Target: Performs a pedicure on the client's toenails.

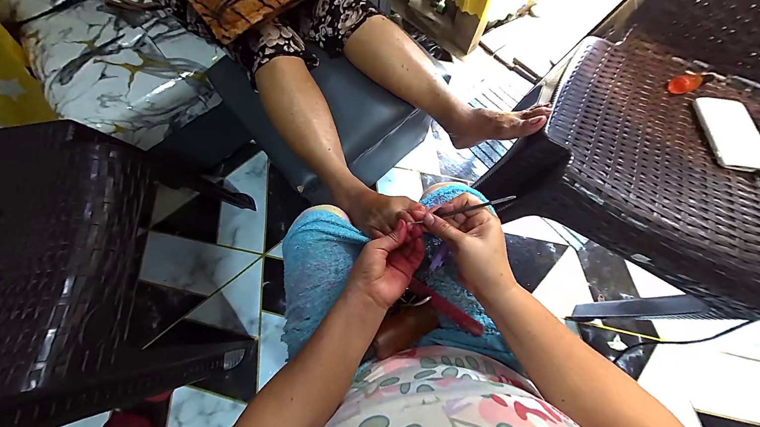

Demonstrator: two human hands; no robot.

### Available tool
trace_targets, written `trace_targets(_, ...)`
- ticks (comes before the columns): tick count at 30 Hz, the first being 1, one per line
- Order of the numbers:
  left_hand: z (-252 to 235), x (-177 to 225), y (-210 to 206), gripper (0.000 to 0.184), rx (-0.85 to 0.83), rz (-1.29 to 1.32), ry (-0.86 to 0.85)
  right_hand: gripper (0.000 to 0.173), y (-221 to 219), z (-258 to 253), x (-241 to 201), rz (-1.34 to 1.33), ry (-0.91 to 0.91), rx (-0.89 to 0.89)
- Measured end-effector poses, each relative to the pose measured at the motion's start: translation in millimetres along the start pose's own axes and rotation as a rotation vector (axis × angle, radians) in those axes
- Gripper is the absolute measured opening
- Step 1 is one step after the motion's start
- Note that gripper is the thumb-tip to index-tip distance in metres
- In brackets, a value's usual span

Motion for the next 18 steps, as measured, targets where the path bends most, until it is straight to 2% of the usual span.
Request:
trace_targets(3,-0.1,0.8,1.7,0.018,0.007,-0.024,0.006,0.019,2.7,0.9,-0.4,0.015,0.001,-0.055)
trace_targets(7,-0.2,0.5,0.0,0.019,-0.024,-0.003,-0.003,0.020,1.9,-3.4,1.0,-0.112,-0.067,-0.001)
trace_targets(13,-0.3,1.9,-2.7,0.019,0.009,-0.023,0.006,0.020,-1.8,1.4,5.0,-0.029,0.040,0.021)
trace_targets(18,-0.6,1.8,-0.6,0.019,-0.008,-0.013,0.009,0.018,1.2,0.7,2.0,-0.017,0.027,-0.016)
Point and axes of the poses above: each hand's wrist, its own z-axis away from the middle knuckle, its own y-axis out of the back of the hand, x = y × z, the point moved 3 cm from there along -z, towards the middle knuckle, and after that the axes turned 9 degrees about z, right-handed, at the moved point
